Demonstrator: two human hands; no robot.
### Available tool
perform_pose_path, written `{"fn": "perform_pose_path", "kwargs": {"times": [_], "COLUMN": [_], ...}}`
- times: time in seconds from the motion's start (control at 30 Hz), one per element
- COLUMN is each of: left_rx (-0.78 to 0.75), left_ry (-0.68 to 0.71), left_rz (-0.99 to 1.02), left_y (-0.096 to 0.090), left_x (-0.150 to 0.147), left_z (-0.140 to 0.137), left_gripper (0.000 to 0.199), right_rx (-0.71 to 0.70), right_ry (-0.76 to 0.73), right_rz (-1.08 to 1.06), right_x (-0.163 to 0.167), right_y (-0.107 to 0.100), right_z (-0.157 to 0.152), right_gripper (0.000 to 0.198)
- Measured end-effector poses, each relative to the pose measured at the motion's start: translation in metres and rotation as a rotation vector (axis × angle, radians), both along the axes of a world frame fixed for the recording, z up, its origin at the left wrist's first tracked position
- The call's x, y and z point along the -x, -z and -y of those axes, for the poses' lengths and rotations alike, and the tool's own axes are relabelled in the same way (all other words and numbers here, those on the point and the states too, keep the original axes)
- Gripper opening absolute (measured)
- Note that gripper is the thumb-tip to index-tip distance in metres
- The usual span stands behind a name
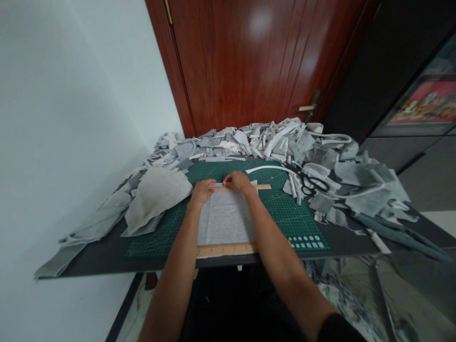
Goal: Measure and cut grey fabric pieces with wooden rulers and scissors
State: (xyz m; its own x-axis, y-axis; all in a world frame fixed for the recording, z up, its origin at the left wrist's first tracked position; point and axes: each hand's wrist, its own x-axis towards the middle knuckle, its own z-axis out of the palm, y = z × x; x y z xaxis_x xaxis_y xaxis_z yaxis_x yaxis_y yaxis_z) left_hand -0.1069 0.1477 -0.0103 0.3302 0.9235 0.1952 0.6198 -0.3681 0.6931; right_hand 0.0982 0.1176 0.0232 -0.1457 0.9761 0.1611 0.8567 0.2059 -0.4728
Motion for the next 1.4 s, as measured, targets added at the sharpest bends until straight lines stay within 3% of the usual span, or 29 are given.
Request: {"fn": "perform_pose_path", "kwargs": {"times": [0.43,0.63,0.73,0.9,1.4], "left_rx": [0.006,0.003,0.008,0.014,0.056], "left_ry": [-0.009,-0.008,-0.012,0.004,-0.036], "left_rz": [0.019,0.032,0.044,0.086,0.188], "left_y": [0.004,0.004,0.006,0.006,0.013], "left_x": [-0.001,-0.001,-0.002,-0.001,-0.001], "left_z": [-0.001,0.0,-0.001,-0.002,-0.006], "left_gripper": [0.044,0.04,0.039,0.04,0.041], "right_rx": [0.065,-0.088,-0.145,-0.116,-0.086], "right_ry": [0.028,-0.127,-0.096,-0.044,-0.034], "right_rz": [-0.019,-0.15,-0.168,-0.124,-0.074], "right_x": [-0.039,-0.012,0.01,0.032,0.047], "right_y": [0.0,0.006,0.011,0.017,0.014], "right_z": [0.002,-0.006,-0.01,-0.01,-0.001], "right_gripper": [0.014,0.017,0.016,0.016,0.019]}}
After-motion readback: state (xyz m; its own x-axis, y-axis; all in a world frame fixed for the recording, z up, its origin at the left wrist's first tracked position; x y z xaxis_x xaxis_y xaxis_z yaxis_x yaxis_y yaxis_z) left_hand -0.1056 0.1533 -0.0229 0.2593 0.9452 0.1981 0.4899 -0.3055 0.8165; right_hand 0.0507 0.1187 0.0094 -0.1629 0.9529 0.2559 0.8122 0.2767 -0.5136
